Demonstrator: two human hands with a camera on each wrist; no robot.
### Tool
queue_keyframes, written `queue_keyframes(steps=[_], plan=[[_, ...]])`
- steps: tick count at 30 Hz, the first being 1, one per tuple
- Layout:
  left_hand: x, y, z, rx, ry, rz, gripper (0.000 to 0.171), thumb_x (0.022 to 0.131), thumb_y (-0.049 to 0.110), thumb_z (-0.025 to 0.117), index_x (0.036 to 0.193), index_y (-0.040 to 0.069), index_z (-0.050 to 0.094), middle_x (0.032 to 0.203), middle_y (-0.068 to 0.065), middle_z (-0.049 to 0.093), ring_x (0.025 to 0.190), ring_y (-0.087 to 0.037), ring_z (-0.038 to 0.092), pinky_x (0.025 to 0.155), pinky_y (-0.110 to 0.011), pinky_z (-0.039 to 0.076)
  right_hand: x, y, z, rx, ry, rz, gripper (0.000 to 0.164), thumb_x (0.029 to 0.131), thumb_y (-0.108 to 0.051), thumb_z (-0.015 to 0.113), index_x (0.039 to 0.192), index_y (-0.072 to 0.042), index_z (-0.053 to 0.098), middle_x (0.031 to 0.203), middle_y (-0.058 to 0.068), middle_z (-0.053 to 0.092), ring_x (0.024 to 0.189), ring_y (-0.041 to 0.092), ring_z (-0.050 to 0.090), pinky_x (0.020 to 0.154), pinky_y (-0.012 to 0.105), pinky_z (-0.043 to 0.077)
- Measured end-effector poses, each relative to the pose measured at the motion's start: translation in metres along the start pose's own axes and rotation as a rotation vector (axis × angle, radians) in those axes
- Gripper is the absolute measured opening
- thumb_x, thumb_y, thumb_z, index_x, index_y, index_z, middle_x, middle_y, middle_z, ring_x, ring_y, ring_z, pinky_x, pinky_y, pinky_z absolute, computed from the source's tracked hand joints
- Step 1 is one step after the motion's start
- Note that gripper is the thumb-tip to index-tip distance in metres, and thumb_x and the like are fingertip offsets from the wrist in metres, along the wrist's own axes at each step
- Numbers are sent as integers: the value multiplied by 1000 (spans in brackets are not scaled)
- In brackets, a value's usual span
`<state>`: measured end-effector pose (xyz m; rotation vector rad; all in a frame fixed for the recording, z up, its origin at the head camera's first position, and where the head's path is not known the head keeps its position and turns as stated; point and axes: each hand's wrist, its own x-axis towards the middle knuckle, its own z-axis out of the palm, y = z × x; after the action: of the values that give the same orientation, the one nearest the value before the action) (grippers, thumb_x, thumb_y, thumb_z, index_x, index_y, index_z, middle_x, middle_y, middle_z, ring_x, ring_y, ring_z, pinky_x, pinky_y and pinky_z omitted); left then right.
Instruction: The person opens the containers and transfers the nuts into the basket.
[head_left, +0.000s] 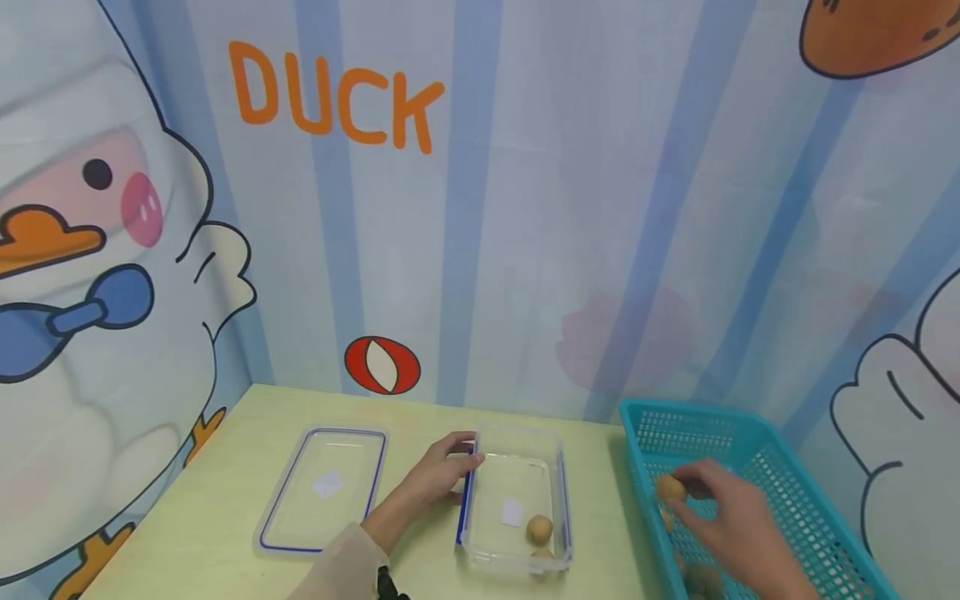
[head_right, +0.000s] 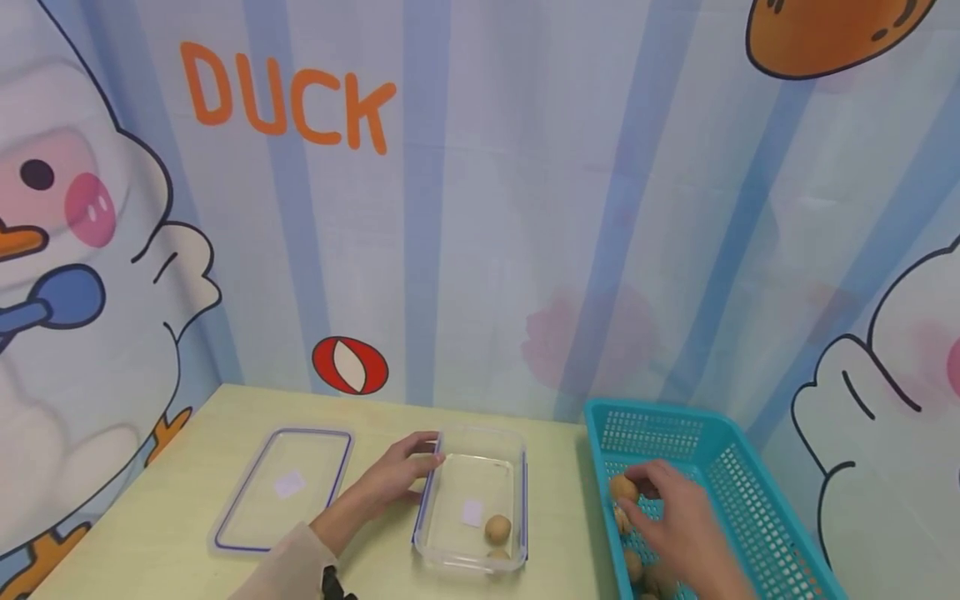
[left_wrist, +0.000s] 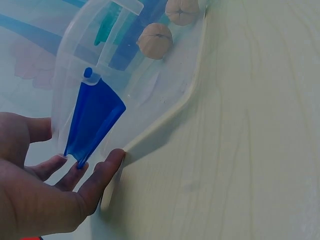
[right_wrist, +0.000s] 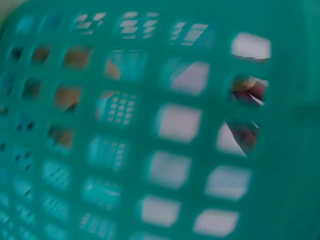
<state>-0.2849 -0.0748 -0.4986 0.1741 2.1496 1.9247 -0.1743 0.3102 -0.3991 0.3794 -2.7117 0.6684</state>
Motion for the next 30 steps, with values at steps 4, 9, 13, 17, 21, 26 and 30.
queue_keyframes(steps=[4, 9, 13, 17, 21, 26, 30], plan=[[-2, 1, 0, 1, -3, -2, 59, 106, 25, 66, 157, 5, 45, 157, -26, 46, 134, -47, 55, 84, -52, 62, -2, 19, 2, 22, -70, 107, 29, 94, -28, 83, 117, -13, 72, 109, 0, 72, 97, 21, 72, 79, 37, 61], [-3, 3, 2, 8, -9, -7, 59, 106, 26, 66, 158, 6, 45, 157, -24, 46, 135, -47, 54, 87, -53, 62, -7, 37, 6, 46, -152, 210, 36, 98, -36, 78, 121, -10, 70, 110, 3, 72, 101, 27, 72, 83, 44, 61], [-3, 3, 1, 10, -4, -4, 59, 106, 27, 66, 158, 7, 45, 157, -24, 47, 135, -46, 54, 87, -53, 62, -7, 42, 9, 43, -174, 224, 41, 99, -41, 76, 123, -8, 70, 112, 5, 72, 100, 29, 72, 84, 46, 60], [-4, 3, 0, 7, -3, -3, 58, 107, 26, 66, 158, 6, 45, 156, -25, 47, 134, -47, 55, 85, -52, 62, -7, 44, 11, 47, -195, 226, 44, 99, -45, 75, 124, -9, 70, 113, 4, 72, 101, 27, 72, 84, 45, 60], [-3, 3, 0, 7, -5, -4, 59, 107, 26, 66, 158, 5, 45, 156, -25, 46, 134, -47, 55, 84, -51, 63, -6, 44, 12, 47, -212, 235, 42, 99, -43, 76, 124, -9, 70, 112, 3, 72, 101, 27, 71, 84, 45, 60], [-3, 4, 0, 7, -1, -4, 59, 107, 27, 66, 158, 5, 45, 156, -25, 47, 133, -46, 55, 84, -51, 62, -5, 43, 12, 42, -203, 221, 41, 98, -41, 77, 123, -9, 71, 110, 3, 72, 100, 27, 71, 84, 45, 60], [-3, 4, 1, 7, -1, -5, 59, 106, 26, 66, 158, 5, 45, 156, -25, 47, 133, -46, 55, 84, -51, 62, -6, 44, 13, 40, -189, 201, 39, 97, -39, 78, 121, -9, 71, 109, 1, 72, 100, 26, 71, 83, 41, 61]])
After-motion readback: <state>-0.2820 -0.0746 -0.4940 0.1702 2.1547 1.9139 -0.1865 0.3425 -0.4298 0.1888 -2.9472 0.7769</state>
